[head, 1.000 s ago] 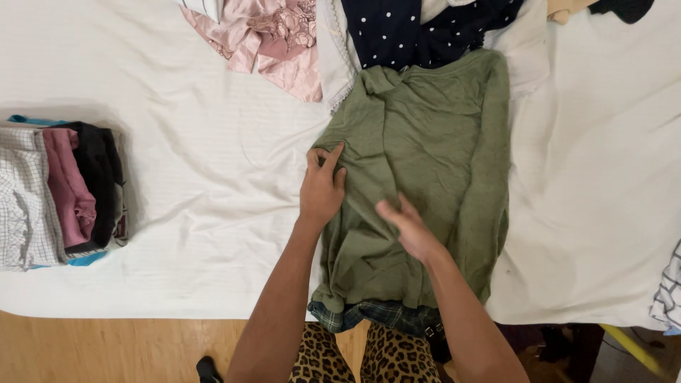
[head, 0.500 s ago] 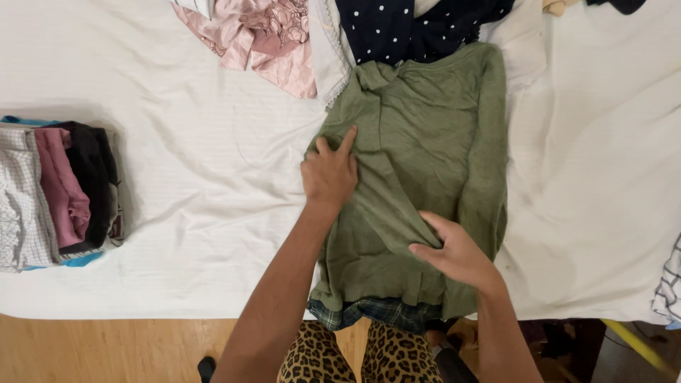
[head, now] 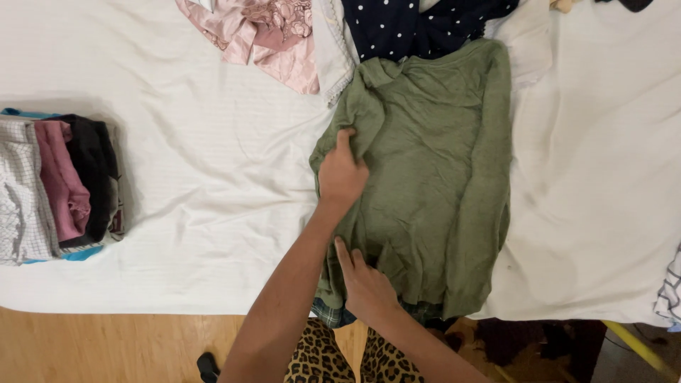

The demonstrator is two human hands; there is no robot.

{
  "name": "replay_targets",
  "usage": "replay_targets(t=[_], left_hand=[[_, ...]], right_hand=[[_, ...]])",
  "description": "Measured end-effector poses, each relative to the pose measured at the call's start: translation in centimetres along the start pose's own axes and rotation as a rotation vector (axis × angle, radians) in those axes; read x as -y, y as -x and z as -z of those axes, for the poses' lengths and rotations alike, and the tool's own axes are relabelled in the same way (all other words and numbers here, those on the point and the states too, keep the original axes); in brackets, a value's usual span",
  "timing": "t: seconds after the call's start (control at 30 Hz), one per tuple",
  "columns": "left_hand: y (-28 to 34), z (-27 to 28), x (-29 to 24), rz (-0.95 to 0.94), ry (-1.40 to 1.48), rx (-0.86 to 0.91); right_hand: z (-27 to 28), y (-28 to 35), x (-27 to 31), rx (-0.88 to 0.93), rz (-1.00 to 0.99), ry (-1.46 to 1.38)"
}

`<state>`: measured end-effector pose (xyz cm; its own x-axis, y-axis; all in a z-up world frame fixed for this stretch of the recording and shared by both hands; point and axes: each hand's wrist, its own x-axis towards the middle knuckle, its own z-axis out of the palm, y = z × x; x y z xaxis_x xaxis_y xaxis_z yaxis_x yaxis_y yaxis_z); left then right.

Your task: The person folds several pieces of clothing on a bed, including a pink shirt, a white checkered shirt, a green shirt, and a dark blue polka-dotted shirt. They smooth out each item, fold the sides and bottom up, and place the finished items into a neat stack on the left side of the bed.

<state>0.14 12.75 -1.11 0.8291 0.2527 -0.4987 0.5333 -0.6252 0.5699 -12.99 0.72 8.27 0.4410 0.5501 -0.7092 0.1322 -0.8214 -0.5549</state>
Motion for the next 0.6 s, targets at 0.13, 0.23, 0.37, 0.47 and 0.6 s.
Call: replay_targets(t=[0.13, 0.23, 0.37, 0.47, 0.6], left_hand=[[-1.2, 0.4, 4.1, -0.077, 0.272, -0.195], [-1.4, 2.4, 4.8, 0.002, 0.655, -0.159], [-1.2, 3.0, 5.4, 0.143, 0.927, -0.027], [-0.9, 3.1, 5.2, 0.089, 0.909, -0.022], [-0.4, 3.2, 5.0, -0.004, 0.838, -0.002]], right_hand=[[-2.2, -0.8, -1.0, 0.076, -0.154, 0.113], [-2.8, -0.4, -2.5, -0.100, -0.113, 0.205], [-5.0, 0.5, -5.2, -0.322, 0.055, 0.366], [-5.2, 1.6, -4.0, -0.130, 0.006, 0.291], [-5.8, 2.8, -0.5, 0.075, 0.009, -0.001]])
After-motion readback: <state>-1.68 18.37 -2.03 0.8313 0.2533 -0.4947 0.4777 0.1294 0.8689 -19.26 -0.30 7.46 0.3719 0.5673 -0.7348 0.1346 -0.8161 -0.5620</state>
